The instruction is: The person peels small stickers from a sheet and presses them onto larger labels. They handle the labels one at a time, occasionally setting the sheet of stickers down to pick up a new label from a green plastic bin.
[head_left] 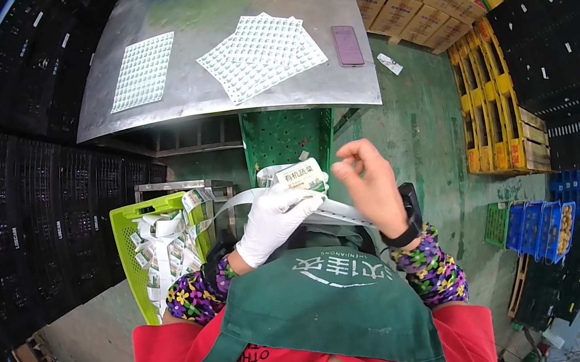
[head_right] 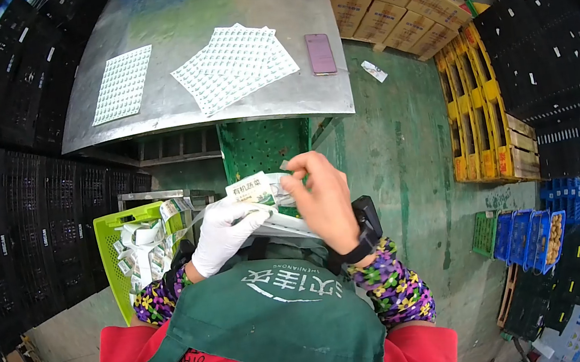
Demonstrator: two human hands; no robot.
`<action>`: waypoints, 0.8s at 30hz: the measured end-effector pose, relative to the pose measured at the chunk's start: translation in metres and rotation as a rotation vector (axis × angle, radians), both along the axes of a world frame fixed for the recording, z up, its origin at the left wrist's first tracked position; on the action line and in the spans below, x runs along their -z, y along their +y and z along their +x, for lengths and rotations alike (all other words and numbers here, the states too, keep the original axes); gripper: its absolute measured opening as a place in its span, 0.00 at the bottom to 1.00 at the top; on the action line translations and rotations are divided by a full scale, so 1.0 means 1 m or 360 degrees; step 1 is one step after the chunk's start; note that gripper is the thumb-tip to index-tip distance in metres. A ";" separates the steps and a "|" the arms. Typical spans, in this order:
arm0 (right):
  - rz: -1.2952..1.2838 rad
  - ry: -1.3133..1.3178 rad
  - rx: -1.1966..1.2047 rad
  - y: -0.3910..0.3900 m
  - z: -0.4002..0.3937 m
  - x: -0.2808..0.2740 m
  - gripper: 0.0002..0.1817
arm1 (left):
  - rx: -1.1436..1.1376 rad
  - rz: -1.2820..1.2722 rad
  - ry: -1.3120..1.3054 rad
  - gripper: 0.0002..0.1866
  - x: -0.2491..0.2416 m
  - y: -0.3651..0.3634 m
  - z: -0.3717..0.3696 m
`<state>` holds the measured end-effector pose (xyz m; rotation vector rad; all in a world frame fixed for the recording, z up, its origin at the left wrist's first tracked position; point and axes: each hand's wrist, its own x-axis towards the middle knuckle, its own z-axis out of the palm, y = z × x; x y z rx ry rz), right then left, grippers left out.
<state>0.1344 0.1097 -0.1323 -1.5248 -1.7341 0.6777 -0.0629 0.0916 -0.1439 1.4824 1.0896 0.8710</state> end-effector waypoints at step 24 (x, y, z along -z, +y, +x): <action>0.0778 -0.0336 -0.0290 -0.002 -0.008 0.001 0.07 | -0.0055 -0.0470 -0.0155 0.14 0.013 0.007 -0.002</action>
